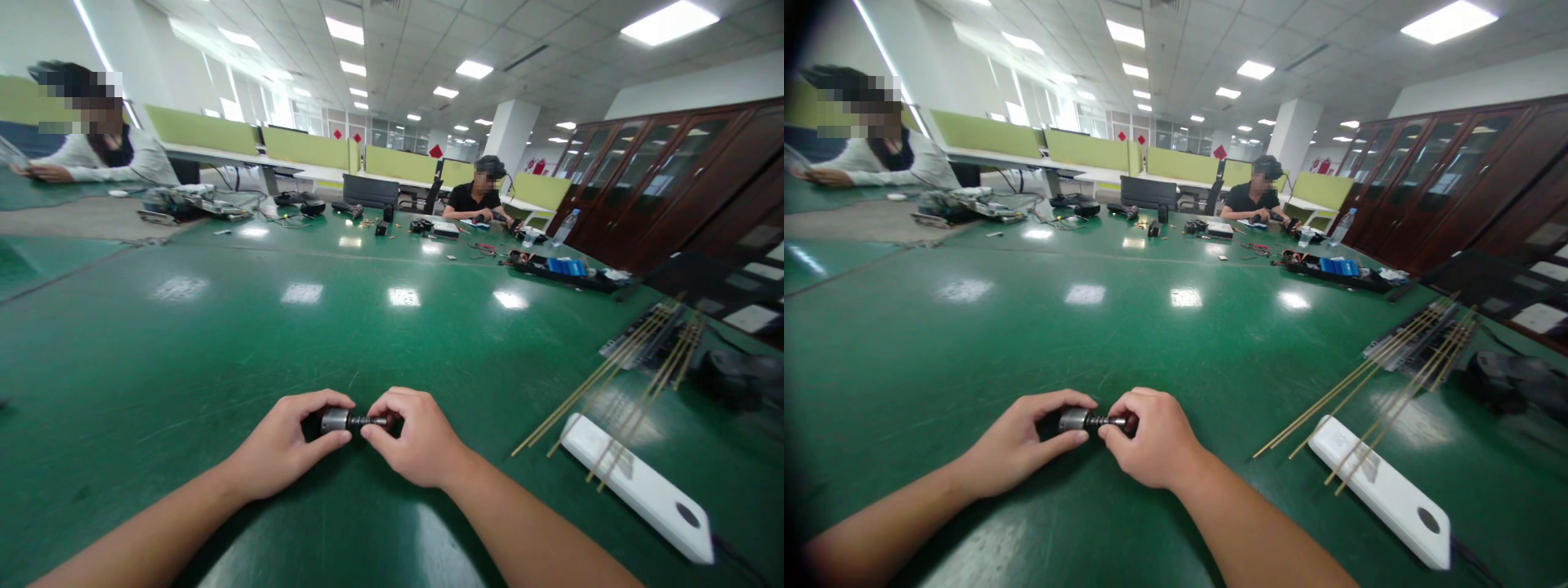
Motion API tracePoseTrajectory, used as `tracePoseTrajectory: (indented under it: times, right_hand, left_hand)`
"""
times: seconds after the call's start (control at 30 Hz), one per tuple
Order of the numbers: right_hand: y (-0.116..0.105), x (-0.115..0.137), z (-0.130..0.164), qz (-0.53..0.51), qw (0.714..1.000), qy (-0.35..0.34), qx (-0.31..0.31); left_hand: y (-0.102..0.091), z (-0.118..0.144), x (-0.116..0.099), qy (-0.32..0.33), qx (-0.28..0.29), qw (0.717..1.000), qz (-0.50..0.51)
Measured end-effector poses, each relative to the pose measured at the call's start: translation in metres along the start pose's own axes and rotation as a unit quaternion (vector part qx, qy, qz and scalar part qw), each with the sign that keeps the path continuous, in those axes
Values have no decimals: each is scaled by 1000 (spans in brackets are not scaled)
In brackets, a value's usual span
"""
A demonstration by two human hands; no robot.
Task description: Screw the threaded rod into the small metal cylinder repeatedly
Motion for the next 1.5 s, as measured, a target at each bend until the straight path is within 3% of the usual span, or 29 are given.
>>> tracePoseTrajectory:
  times: [0.27,0.77,1.0,1.5]
  right_hand:
    - [-2,-1,0,-1,1000,4,-9]
    - [-3,-1,-1,0,1000,9,-12]
    - [2,2,0,-3,1000,1,20]
    - [2,2,1,1,1000,3,15]
  left_hand:
    - [0,-2,-10,-20,3,1000,17]
    - [-1,-1,-2,-14,9,1000,10]
    - [2,-3,5,-3,22,1000,6]
    - [2,-3,1,-12,21,1000,7]
Point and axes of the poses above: each hand's wrist, its own z-axis away from the middle knuckle, its own y-axis out of the palm, x = y × z, the point moved 7 cm from there along -z, towards the middle knuckle, and after that the axes turned 9 degrees about z, right-handed, at the moved point
